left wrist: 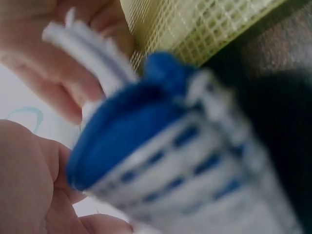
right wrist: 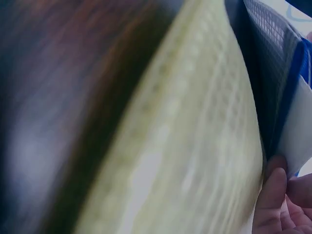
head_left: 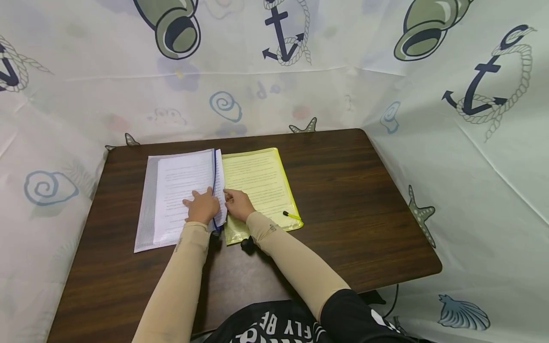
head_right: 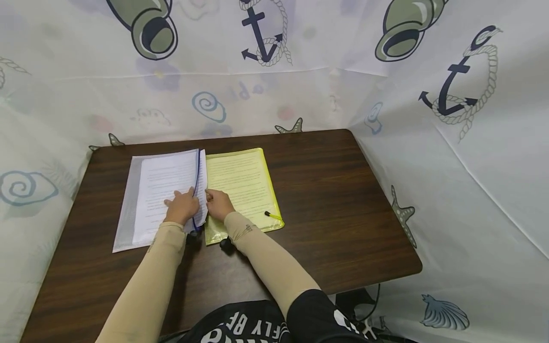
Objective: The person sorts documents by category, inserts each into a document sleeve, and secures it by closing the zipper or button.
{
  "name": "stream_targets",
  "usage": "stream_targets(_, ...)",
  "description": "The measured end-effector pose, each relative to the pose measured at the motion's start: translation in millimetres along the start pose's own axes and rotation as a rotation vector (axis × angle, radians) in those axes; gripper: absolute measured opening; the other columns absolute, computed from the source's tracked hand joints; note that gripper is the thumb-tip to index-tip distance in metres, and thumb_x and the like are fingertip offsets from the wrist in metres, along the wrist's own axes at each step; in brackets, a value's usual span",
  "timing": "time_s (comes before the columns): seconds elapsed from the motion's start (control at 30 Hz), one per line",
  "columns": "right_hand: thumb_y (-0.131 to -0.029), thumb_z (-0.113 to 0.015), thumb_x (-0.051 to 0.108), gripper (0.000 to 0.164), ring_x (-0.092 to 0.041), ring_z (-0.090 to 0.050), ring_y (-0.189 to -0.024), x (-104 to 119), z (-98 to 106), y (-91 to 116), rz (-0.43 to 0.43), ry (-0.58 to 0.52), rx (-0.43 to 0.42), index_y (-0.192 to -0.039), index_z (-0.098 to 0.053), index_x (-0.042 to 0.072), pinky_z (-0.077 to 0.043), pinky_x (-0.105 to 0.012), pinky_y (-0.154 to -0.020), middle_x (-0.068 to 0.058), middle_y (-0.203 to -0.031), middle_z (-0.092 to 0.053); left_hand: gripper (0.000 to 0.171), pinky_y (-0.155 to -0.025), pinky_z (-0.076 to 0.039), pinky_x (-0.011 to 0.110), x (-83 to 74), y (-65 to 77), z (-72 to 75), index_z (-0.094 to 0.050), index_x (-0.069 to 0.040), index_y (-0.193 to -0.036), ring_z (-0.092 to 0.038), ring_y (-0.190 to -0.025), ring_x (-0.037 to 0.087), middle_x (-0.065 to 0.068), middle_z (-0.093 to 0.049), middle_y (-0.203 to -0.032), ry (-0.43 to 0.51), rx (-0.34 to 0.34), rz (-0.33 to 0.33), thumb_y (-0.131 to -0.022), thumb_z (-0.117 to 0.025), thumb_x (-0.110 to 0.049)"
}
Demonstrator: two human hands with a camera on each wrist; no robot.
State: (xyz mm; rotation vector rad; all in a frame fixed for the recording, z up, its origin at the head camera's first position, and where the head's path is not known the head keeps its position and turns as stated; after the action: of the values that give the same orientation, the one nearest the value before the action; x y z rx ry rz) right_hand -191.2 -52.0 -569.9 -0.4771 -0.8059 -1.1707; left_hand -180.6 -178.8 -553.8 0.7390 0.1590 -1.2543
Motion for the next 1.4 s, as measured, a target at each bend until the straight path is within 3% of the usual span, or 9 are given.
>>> stream_targets(0.23, -0.098, -0.059, -0.002, 0.048, -0.019, -0.067, -0.107, 8.1, -7.2, -3.3, 0.026, 0.032, -0.001, -0.145, -0.056, 0.004, -0.051, -0.021, -0.089, -0.011, -0.118, -0.072, 0.06, -0.091, -0.026, 0.088, -3.1, 4.4, 0.8, -0.017, -0.01, -0.163, 0.007, -0.138, 0.072, 0.04, 0.005, -0.16, 0.001, 0.001, -0.03, -0.106, -0.024, -0.026)
stream_targets(0.47, -0.1, -0.056, 0.003, 0.044, -0.019, -0.064, -0.102, 8.9, -11.6, -6.0, 0.027, 0.074, 0.018, -0.144, -0.056, 0.003, -0.049, -0.022, -0.091, -0.01, -0.115, -0.07, 0.062, -0.093, -0.027, 0.087, -0.1, 6.3, 0.5, -0.018, -0.011, -0.163, 0.006, -0.139, 0.071, 0.04, 0.005, -0.16, -0.019, 0.007, -0.01, -0.104, -0.026, -0.027)
stream_targets(0.7, -0.105, -0.05, 0.009, 0.038, -0.023, -0.061, -0.122, 7.6, -10.4, -11.0, 0.019, 0.086, 0.036, -0.141, -0.059, 0.002, -0.046, -0.025, -0.103, -0.012, -0.13, -0.067, 0.062, -0.096, -0.032, 0.083, 2.1, 3.9, -0.2, -0.026, -0.005, -0.161, 0.003, -0.136, 0.075, 0.044, 0.002, -0.158, -0.108, 0.009, -0.055, -0.109, -0.022, -0.04)
stream_targets(0.97, -0.106, -0.046, 0.009, 0.035, -0.021, -0.065, -0.112, 4.6, -4.4, -18.2, -0.055, 0.048, -0.012, -0.136, -0.062, 0.002, -0.051, -0.027, -0.093, -0.011, -0.126, -0.069, 0.059, -0.088, -0.034, 0.086, 2.1, 3.3, 0.8, -0.034, -0.007, -0.158, -0.003, -0.136, 0.074, 0.043, -0.004, -0.158, -0.039, -0.058, -0.073, -0.106, -0.043, -0.031)
stream_targets(1.1, -0.105, -0.047, 0.009, 0.036, -0.021, -0.064, -0.114, 5.7, -4.8, -19.7, -0.053, 0.077, -0.021, -0.137, -0.062, 0.004, -0.05, -0.027, -0.094, -0.01, -0.128, -0.068, 0.054, -0.097, -0.03, 0.082, -1.4, 1.4, 4.3, -0.041, 0.005, -0.151, -0.017, -0.137, 0.07, 0.044, -0.025, -0.153, -0.1, -0.102, -0.151, -0.101, -0.042, -0.016)
stream_targets(1.23, -0.104, -0.051, 0.01, 0.035, -0.019, -0.066, -0.104, 8.0, -6.4, -20.7, -0.056, 0.12, -0.042, -0.136, -0.064, 0.005, -0.051, -0.026, -0.089, -0.009, -0.122, -0.071, 0.041, -0.104, -0.028, 0.075, -4.9, -0.3, 7.8, -0.056, 0.017, -0.13, -0.049, -0.124, 0.06, 0.042, -0.058, -0.124, -0.183, -0.182, -0.265, -0.1, -0.041, -0.006)
stream_targets(1.4, -0.103, -0.058, 0.011, 0.034, -0.017, -0.063, -0.081, 9.4, -12.5, -23.7, -0.079, 0.154, -0.064, -0.136, -0.065, 0.006, -0.048, -0.024, -0.074, -0.007, -0.104, -0.072, 0.029, -0.09, -0.048, 0.066, -4.3, 0.7, 8.6, -0.063, 0.019, -0.109, -0.063, -0.095, 0.058, 0.04, -0.065, -0.097, -0.122, -0.272, -0.328, -0.097, -0.045, 0.0)
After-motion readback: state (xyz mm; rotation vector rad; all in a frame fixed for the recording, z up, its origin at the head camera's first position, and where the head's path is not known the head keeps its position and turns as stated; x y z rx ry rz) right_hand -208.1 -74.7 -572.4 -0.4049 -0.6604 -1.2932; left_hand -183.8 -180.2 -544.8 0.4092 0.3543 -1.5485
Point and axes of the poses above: each hand's wrist, its own y-axis away from the middle knuckle, its own z-axis out of the back of the hand, x = y × z, the point moved 3 cm from there along -y, towards the middle knuckle
